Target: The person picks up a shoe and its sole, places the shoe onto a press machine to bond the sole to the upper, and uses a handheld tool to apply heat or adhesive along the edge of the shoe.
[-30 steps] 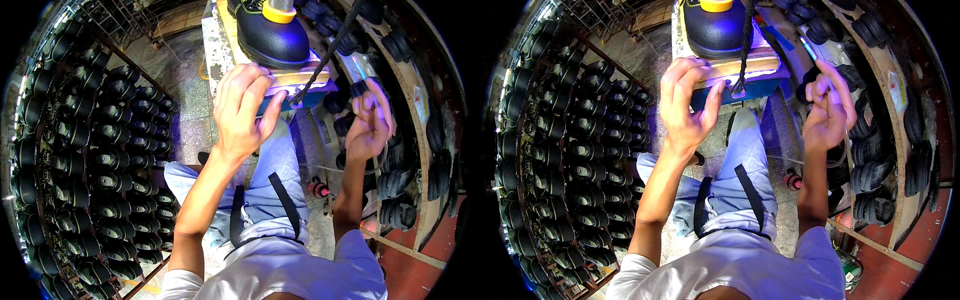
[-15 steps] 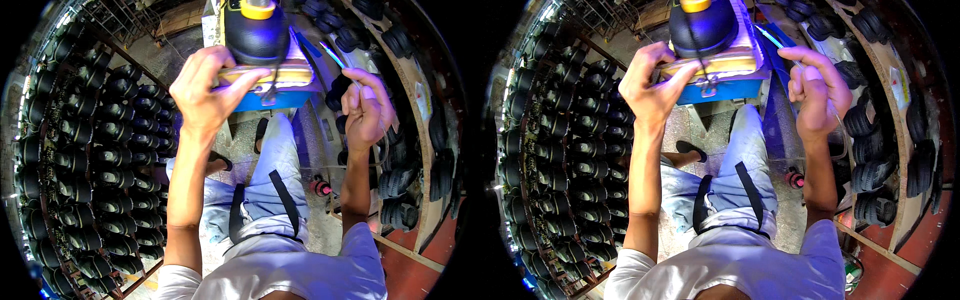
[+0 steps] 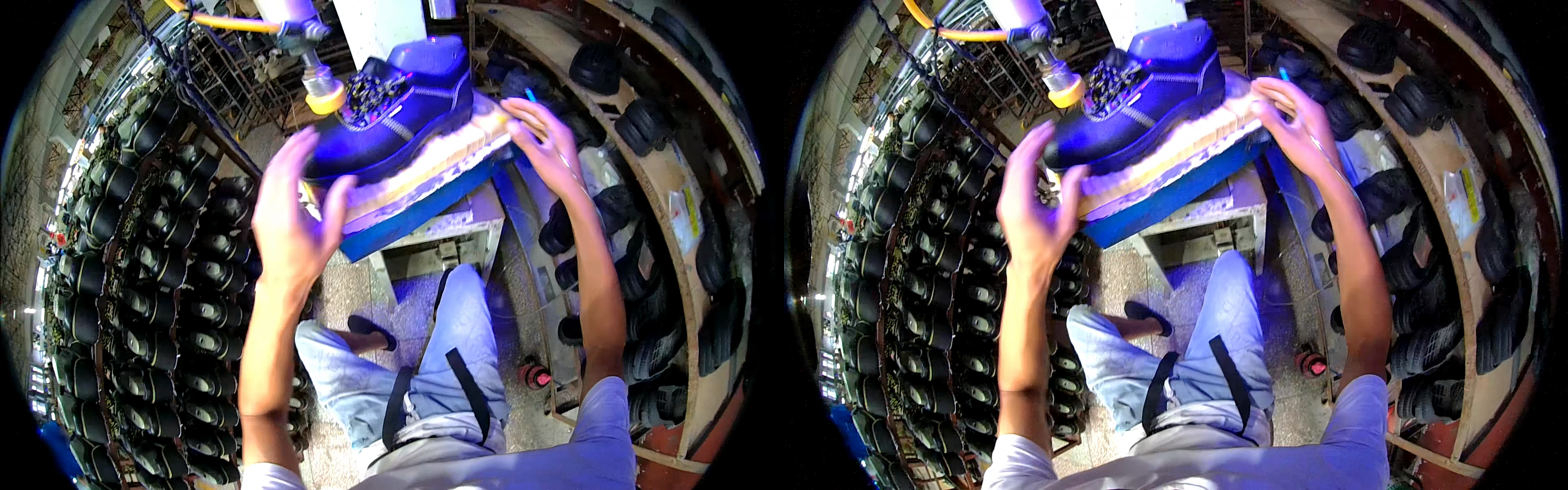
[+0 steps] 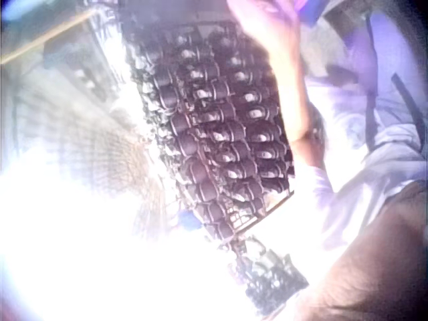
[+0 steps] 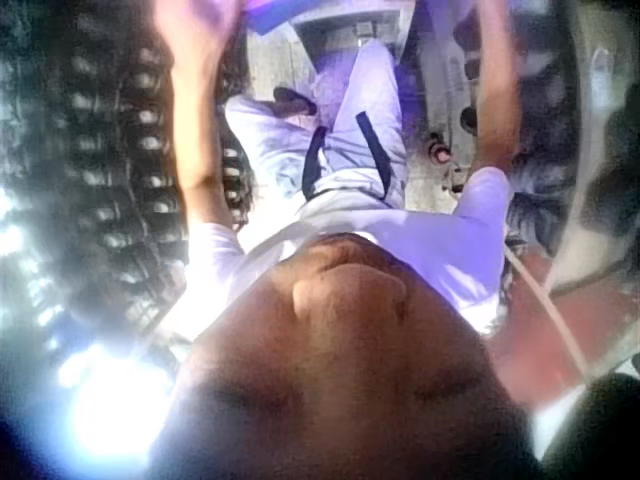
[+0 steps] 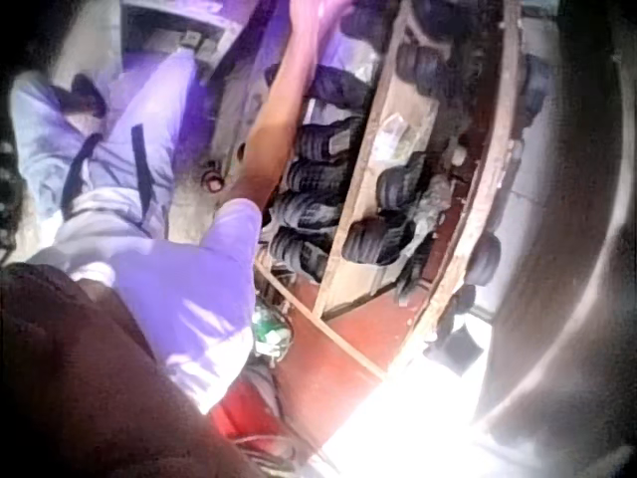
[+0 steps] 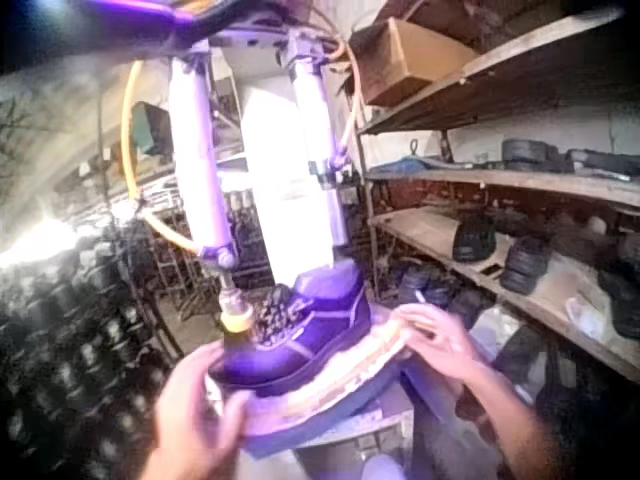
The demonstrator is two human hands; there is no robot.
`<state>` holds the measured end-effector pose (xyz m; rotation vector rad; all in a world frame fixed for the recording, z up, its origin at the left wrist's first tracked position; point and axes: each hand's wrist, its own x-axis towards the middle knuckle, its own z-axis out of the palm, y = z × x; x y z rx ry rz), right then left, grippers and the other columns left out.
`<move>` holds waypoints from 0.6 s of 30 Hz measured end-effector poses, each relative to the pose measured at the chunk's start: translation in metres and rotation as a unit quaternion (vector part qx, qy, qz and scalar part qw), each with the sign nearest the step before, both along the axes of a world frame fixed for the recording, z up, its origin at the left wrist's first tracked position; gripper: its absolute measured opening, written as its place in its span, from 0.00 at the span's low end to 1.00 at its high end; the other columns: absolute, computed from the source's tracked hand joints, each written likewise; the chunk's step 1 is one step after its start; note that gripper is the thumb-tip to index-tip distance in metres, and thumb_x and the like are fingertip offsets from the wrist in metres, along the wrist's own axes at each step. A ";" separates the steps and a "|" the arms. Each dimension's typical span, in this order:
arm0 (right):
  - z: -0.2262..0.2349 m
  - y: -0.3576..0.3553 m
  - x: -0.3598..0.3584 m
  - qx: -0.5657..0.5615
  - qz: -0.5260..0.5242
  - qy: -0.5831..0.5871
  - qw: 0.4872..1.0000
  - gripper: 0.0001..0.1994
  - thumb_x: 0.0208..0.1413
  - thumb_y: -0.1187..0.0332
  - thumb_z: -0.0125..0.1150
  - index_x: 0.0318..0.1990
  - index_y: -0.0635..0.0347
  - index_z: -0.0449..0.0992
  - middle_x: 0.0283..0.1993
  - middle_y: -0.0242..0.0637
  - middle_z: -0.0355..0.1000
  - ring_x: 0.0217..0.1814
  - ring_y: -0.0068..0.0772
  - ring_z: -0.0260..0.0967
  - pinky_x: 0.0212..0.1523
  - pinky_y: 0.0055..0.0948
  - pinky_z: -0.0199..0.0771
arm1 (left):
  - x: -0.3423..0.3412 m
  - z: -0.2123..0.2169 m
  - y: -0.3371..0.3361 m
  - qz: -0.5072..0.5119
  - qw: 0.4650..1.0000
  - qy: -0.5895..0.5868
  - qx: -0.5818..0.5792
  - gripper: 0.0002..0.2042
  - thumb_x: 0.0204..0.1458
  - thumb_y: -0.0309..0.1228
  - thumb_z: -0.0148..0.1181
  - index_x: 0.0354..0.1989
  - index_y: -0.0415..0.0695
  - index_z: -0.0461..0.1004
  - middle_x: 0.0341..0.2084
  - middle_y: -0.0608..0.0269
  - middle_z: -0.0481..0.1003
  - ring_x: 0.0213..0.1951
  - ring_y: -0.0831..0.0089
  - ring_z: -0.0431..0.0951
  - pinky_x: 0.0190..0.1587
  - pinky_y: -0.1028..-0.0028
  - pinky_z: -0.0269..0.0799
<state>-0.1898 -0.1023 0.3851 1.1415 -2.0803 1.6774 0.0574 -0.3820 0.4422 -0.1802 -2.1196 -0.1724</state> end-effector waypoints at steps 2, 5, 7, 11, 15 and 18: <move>0.005 -0.010 -0.038 0.034 0.051 -0.040 0.997 0.37 0.57 0.55 0.73 0.68 0.66 0.66 0.69 0.49 0.69 0.74 0.42 0.64 0.72 0.40 0.64 | -0.037 0.008 -0.012 0.069 0.988 -0.114 -0.078 0.41 0.53 0.46 0.72 0.67 0.30 0.62 0.60 0.36 0.71 0.61 0.43 0.72 0.68 0.55 0.64; 0.006 -0.026 -0.066 0.124 0.095 -0.113 0.981 0.46 0.50 0.55 0.79 0.72 0.66 0.62 0.73 0.50 0.64 0.77 0.46 0.58 0.77 0.42 0.55 | -0.080 0.036 -0.043 0.072 0.950 -0.297 -0.069 0.55 0.42 0.66 0.70 0.66 0.27 0.62 0.60 0.31 0.70 0.63 0.40 0.71 0.68 0.53 0.64; 0.011 -0.036 -0.062 0.128 0.156 -0.141 0.969 0.47 0.47 0.58 0.82 0.71 0.66 0.63 0.73 0.51 0.64 0.78 0.55 0.56 0.77 0.45 0.55 | -0.096 0.045 -0.061 0.054 0.933 -0.347 -0.078 0.62 0.32 0.70 0.73 0.67 0.27 0.62 0.58 0.32 0.72 0.61 0.40 0.73 0.66 0.54 0.68; 0.020 -0.037 -0.038 0.085 0.177 -0.148 0.969 0.42 0.45 0.63 0.82 0.69 0.64 0.67 0.67 0.46 0.71 0.71 0.42 0.65 0.74 0.40 0.59 | -0.123 0.045 -0.080 0.020 0.937 -0.338 -0.088 0.55 0.32 0.72 0.71 0.59 0.33 0.69 0.51 0.36 0.77 0.54 0.42 0.78 0.60 0.52 0.73; 0.019 -0.035 -0.026 0.083 0.126 -0.112 0.982 0.43 0.43 0.64 0.82 0.68 0.65 0.68 0.65 0.45 0.74 0.68 0.36 0.67 0.72 0.36 0.62 | -0.135 0.039 -0.086 0.028 0.943 -0.323 -0.075 0.49 0.29 0.73 0.70 0.48 0.36 0.77 0.39 0.43 0.82 0.43 0.46 0.83 0.52 0.52 0.78; 0.026 -0.032 -0.015 0.087 0.103 -0.103 0.985 0.42 0.42 0.69 0.80 0.68 0.65 0.68 0.66 0.43 0.72 0.70 0.35 0.66 0.74 0.36 0.58 | -0.138 0.035 -0.088 0.017 0.948 -0.310 -0.068 0.47 0.29 0.72 0.70 0.45 0.37 0.78 0.37 0.45 0.82 0.42 0.47 0.83 0.50 0.53 0.78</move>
